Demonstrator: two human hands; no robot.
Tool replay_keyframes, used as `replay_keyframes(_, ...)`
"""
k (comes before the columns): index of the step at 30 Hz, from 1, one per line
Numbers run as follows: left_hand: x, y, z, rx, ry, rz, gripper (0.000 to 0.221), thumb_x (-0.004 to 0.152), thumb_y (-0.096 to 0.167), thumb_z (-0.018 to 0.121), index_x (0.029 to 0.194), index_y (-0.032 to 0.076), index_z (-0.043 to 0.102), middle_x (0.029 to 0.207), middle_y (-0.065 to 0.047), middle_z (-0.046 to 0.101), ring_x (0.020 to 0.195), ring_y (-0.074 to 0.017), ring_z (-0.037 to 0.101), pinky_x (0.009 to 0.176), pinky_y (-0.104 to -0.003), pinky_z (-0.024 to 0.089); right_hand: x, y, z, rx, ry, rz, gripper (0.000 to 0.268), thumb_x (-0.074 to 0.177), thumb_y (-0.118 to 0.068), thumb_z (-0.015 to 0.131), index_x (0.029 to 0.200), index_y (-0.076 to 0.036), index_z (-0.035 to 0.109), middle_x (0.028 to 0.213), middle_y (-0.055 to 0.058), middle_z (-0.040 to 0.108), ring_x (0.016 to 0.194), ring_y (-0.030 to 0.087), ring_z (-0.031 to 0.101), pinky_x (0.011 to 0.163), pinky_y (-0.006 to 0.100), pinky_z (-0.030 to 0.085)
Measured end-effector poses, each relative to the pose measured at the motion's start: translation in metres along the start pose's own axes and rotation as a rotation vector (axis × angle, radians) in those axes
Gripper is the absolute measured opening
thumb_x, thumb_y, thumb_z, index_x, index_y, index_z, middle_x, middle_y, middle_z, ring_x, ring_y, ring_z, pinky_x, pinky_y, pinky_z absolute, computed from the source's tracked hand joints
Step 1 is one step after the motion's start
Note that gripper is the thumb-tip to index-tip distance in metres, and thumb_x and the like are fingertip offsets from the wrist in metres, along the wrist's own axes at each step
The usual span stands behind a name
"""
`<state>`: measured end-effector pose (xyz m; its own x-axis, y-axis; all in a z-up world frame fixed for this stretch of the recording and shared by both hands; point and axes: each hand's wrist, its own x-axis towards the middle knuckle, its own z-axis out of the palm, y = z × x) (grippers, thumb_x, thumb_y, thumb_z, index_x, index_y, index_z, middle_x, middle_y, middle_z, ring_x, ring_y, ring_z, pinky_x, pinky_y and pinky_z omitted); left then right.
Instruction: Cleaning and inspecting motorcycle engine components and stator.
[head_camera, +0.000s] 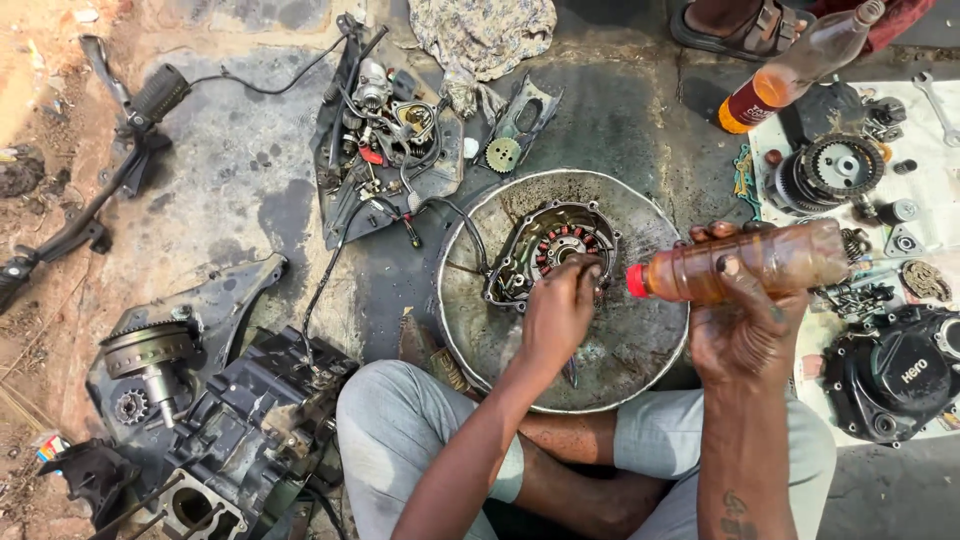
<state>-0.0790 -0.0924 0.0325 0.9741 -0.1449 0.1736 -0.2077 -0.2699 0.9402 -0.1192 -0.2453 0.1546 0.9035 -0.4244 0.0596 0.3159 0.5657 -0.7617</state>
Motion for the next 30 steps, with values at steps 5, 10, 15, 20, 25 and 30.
replay_keyframes(5,0.02,-0.015,0.02,-1.01,-0.122,-0.642,0.024,0.107,0.022,0.059,0.117,0.003,0.069,0.073,-0.002,0.06,0.057,-0.0101,0.05,0.046,-0.024,0.038,-0.023,-0.013,0.021,-0.042,-0.069,-0.097,0.053,0.089,0.009,0.08,0.133,0.002,0.051,0.122,0.022,0.067,0.118,0.036,0.069,0.109,0.052,0.059)
replay_keyframes(10,0.033,0.003,0.027,-1.205,-0.034,-0.701,0.025,0.105,0.02,0.059,0.123,0.005,0.069,0.082,0.002,0.062,0.064,-0.0065,0.054,0.052,-0.021,0.043,-0.037,-0.015,0.022,-0.105,-0.092,-0.169,0.055,0.089,0.01,0.082,0.133,0.002,0.051,0.123,0.025,0.068,0.118,0.039,0.07,0.108,0.052,0.058)
replay_keyframes(15,0.033,0.011,0.037,-1.263,0.207,-0.784,0.022,0.104,0.029,0.064,0.104,0.009,0.071,0.062,0.009,0.045,0.049,-0.0026,0.039,0.036,-0.02,0.026,-0.039,-0.014,0.014,-0.135,-0.126,-0.264,0.062,0.087,0.011,0.084,0.135,-0.002,0.047,0.125,0.024,0.068,0.127,0.038,0.067,0.117,0.053,0.055)
replay_keyframes(20,0.04,0.022,0.032,-1.316,0.197,-0.792,0.033,0.104,0.041,0.056,0.083,0.015,0.054,0.058,0.006,0.039,0.043,-0.0065,0.032,0.035,-0.024,0.024,-0.039,-0.025,-0.002,-0.103,-0.11,-0.264,0.065,0.086,0.011,0.085,0.135,-0.005,0.045,0.127,0.021,0.067,0.131,0.037,0.065,0.119,0.051,0.054)
replay_keyframes(25,0.036,0.014,0.049,-1.319,0.18,-0.673,0.034,0.108,0.04,0.051,0.089,0.011,0.055,0.067,0.003,0.044,0.053,-0.0087,0.04,0.044,-0.025,0.031,-0.038,-0.039,-0.015,0.006,-0.061,-0.247,0.069,0.084,0.012,0.085,0.136,-0.006,0.043,0.128,0.02,0.066,0.132,0.037,0.064,0.114,0.048,0.053)
replay_keyframes(30,0.048,-0.01,0.07,-1.169,0.304,-0.697,0.026,0.106,0.032,0.052,0.098,0.009,0.061,0.07,0.001,0.05,0.055,-0.0101,0.045,0.044,-0.025,0.035,-0.044,-0.052,-0.029,0.041,-0.077,-0.261,0.071,0.085,0.011,0.084,0.14,-0.005,0.043,0.127,0.019,0.066,0.127,0.034,0.065,0.116,0.049,0.055)
